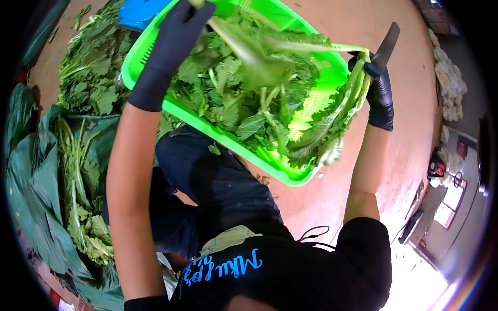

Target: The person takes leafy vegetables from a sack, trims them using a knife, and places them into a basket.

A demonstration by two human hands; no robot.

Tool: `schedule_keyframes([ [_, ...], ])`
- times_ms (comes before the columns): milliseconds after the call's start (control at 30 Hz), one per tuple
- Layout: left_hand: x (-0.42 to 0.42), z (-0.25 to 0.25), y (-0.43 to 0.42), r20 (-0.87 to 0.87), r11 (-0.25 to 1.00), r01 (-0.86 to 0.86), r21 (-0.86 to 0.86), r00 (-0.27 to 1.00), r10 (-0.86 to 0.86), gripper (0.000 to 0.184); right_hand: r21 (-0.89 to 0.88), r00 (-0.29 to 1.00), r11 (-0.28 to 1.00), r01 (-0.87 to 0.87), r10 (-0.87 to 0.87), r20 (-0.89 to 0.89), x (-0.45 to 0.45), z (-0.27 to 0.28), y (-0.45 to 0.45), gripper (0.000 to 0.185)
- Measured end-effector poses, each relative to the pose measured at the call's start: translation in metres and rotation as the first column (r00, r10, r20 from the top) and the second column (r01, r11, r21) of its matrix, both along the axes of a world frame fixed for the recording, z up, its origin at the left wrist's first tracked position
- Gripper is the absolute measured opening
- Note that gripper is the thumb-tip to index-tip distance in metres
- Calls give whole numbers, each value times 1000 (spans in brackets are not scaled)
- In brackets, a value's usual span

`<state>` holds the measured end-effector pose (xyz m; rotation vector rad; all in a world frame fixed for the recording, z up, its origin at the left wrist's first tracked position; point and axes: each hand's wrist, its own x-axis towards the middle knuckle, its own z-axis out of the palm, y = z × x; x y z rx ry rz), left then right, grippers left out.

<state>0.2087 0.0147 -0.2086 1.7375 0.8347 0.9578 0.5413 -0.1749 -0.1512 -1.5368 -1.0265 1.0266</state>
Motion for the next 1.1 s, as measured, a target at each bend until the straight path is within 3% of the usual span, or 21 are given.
schedule_keyframes([
  [133,-12,-25,-12,53,871,-142,-471,981,188,41,88,990,987,137,-138,1,39,16,-11,44],
  [200,-29,-56,-5,-58,824,-165,-541,985,160,40,191,984,967,171,-178,16,52,23,-16,44],
  [300,-31,-107,-4,-168,980,-122,-158,981,95,52,218,986,963,159,-167,14,50,34,-18,46],
  [333,-22,-90,-20,-372,952,-281,123,876,307,61,215,986,963,161,-165,1,46,34,-18,46],
  [400,-1,-47,-45,-306,958,-185,221,919,248,68,188,997,980,63,-68,20,35,33,-12,45],
  [500,35,12,-73,-154,918,58,392,988,4,71,144,995,987,-75,65,74,9,26,-1,48],
  [600,55,37,-79,-115,854,174,490,984,-134,71,103,956,953,-286,277,94,-38,40,14,49],
  [633,56,38,-78,-150,860,230,455,972,-181,72,70,951,951,-301,293,100,-46,43,18,48],
  [667,53,43,-80,-99,914,359,187,933,-346,64,37,946,949,-312,307,106,-55,47,21,47],
  [733,47,62,-79,-409,889,341,-306,796,-447,53,58,965,974,-218,206,162,-82,56,28,41],
  [800,41,45,-87,-326,960,215,-178,908,-264,49,100,936,990,-94,54,349,-89,43,36,35],
  [833,36,37,-92,-275,981,142,-129,946,-173,48,-27,950,999,-18,26,310,-94,46,37,32],
  [933,37,23,-100,-201,981,130,144,975,-100,50,38,990,999,4,-9,140,-112,39,48,31],
  [967,39,21,-100,-160,950,197,241,974,-161,61,-52,999,999,12,-10,34,-113,43,50,32],
  [1067,39,21,-112,96,960,255,-113,965,-245,73,145,998,987,62,-57,-36,-137,38,65,35],
  [1100,36,21,-113,-3,958,231,-168,972,-235,79,128,997,991,44,-36,-67,-143,35,68,39],
])
